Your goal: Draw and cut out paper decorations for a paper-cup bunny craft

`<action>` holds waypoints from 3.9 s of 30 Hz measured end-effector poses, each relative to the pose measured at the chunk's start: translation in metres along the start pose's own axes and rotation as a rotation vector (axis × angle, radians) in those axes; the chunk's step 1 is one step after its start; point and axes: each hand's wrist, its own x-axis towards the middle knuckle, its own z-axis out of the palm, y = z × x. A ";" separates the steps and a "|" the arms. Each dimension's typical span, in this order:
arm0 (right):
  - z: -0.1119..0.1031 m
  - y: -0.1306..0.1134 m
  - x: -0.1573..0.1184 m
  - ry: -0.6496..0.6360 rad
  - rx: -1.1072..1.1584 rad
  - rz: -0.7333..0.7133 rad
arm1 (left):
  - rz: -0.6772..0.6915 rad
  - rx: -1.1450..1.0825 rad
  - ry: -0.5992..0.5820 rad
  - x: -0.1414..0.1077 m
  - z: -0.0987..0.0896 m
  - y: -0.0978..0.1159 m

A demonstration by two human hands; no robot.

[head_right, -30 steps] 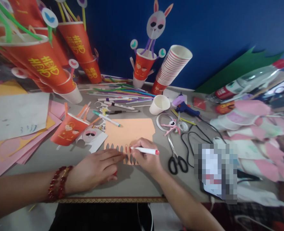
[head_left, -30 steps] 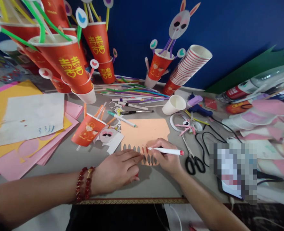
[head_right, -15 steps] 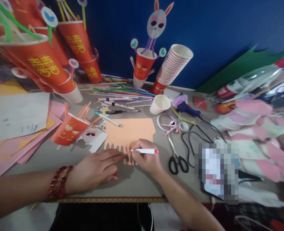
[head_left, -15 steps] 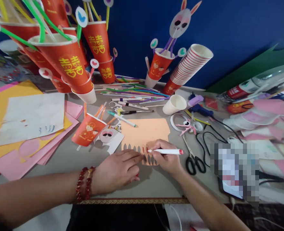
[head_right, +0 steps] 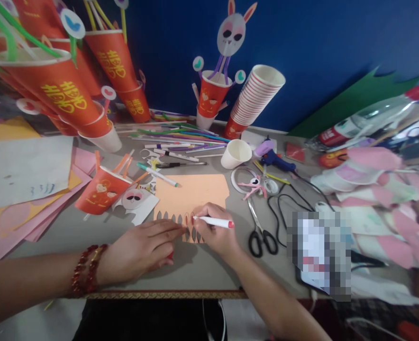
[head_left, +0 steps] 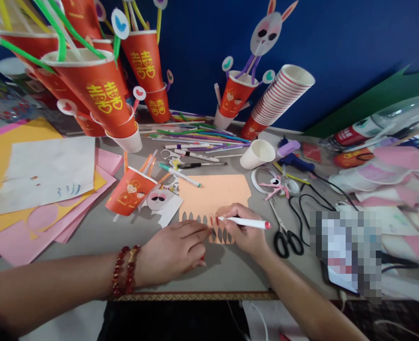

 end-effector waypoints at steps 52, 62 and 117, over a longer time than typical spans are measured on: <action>0.000 0.003 -0.002 -0.017 0.034 0.011 | -0.002 -0.004 -0.016 0.000 -0.002 0.001; 0.000 0.002 -0.002 -0.033 0.039 0.000 | -0.001 -0.009 -0.021 0.001 -0.004 0.002; 0.001 0.001 -0.001 0.001 0.024 0.006 | -0.004 -0.008 -0.024 0.000 -0.002 0.001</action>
